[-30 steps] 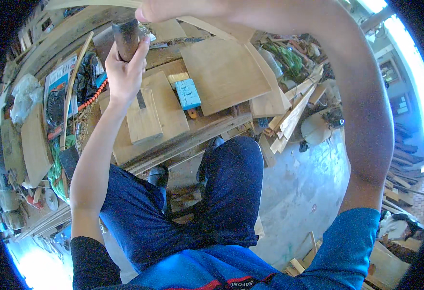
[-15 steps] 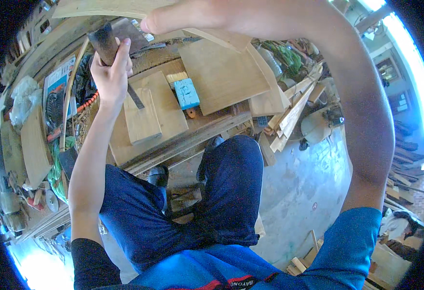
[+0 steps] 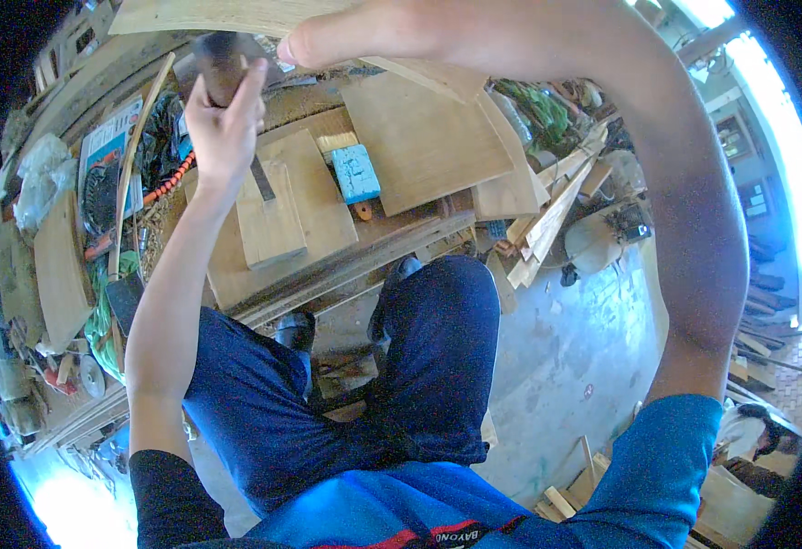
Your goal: Use a chisel and mallet to carve out joints in a piece of wood.
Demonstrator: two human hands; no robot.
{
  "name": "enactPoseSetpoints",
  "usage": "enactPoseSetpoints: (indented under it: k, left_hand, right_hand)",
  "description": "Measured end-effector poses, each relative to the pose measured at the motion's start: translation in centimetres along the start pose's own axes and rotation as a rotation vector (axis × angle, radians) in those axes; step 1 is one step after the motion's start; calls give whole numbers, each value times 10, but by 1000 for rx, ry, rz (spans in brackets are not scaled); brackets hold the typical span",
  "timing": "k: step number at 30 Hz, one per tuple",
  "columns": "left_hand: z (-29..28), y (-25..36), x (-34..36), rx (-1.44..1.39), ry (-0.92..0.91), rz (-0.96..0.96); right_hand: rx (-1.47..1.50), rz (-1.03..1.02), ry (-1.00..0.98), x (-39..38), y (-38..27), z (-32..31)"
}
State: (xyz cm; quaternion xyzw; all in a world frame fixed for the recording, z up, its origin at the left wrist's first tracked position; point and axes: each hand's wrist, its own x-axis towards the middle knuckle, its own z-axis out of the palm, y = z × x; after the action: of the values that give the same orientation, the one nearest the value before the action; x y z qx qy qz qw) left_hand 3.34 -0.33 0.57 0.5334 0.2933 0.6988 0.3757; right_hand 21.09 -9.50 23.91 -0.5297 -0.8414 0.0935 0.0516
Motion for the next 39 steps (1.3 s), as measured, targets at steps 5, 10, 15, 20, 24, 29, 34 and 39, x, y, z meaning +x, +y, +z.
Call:
enactPoseSetpoints:
  k: [5,10,15,20,24,29,34,39]
  left_hand:
    - [-4,2,2,-39,45,-32]
    - [18,-2,0,107,-17,106]
    - [25,3,-6,155,-77,145]
    - [0,-5,2,-6,34,-12]
    - [-13,-1,7,-75,109,-48]
    - [10,-4,0,60,12,26]
    - [23,-7,0,200,-50,87]
    - [5,-5,3,-22,56,1]
  right_hand:
    - [17,-88,-25,2,8,0]
    - [8,-26,12,0,2,2]
    - [31,34,5,0,-5,3]
    - [-1,-9,26,-6,1,-3]
    - [-24,62,11,-7,-4,-3]
    - [-99,77,6,-1,-9,-3]
    - [15,22,-55,3,-10,-1]
    - [-23,58,-35,2,-14,0]
